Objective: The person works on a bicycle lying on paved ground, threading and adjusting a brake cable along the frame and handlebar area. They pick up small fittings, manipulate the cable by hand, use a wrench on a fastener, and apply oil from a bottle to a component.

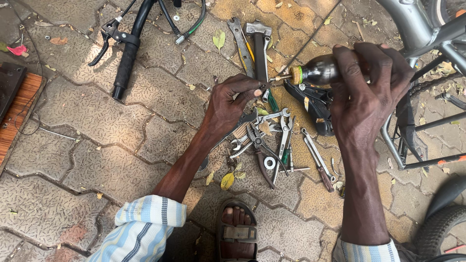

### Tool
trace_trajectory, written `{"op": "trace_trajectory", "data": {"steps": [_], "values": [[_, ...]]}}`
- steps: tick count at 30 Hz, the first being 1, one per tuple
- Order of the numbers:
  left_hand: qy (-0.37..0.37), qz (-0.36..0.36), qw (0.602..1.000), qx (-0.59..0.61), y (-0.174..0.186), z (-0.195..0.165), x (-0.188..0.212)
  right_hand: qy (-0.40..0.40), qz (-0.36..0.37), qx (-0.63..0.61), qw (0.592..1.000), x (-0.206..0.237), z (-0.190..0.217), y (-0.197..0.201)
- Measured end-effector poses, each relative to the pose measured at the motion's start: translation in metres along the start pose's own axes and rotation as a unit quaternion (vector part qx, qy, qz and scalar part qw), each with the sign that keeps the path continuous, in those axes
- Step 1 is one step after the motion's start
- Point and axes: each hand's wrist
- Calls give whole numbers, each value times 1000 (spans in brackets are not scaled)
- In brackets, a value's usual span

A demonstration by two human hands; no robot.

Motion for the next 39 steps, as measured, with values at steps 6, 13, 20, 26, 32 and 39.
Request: {"op": "trace_trajectory", "data": {"steps": [6,13,20,26,32,39], "values": [[3,-1,1000,4,1,1,1,13,-2,14,1000,0,3,6],[-9,-4,1000,-2,-1,2,1,25,22,38,999,0,7,7],[-5,-1,1000,-5,0,1,2,21,28,35,999,0,8,8],[14,6,1000,-3,0,1,2,23,18,32,999,-1,8,7],[-5,-2,1000,9,0,3,3,23,18,32,999,0,8,5],[-12,-6,1000,-1,0,5,3,24,21,41,999,2,7,5]]}}
Point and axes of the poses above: each hand's wrist, its own x-axis away from the middle knuckle, its own y-axis out of the back of the hand, z = x × y, and after that the axes turned 2 degrees about x, right-handed
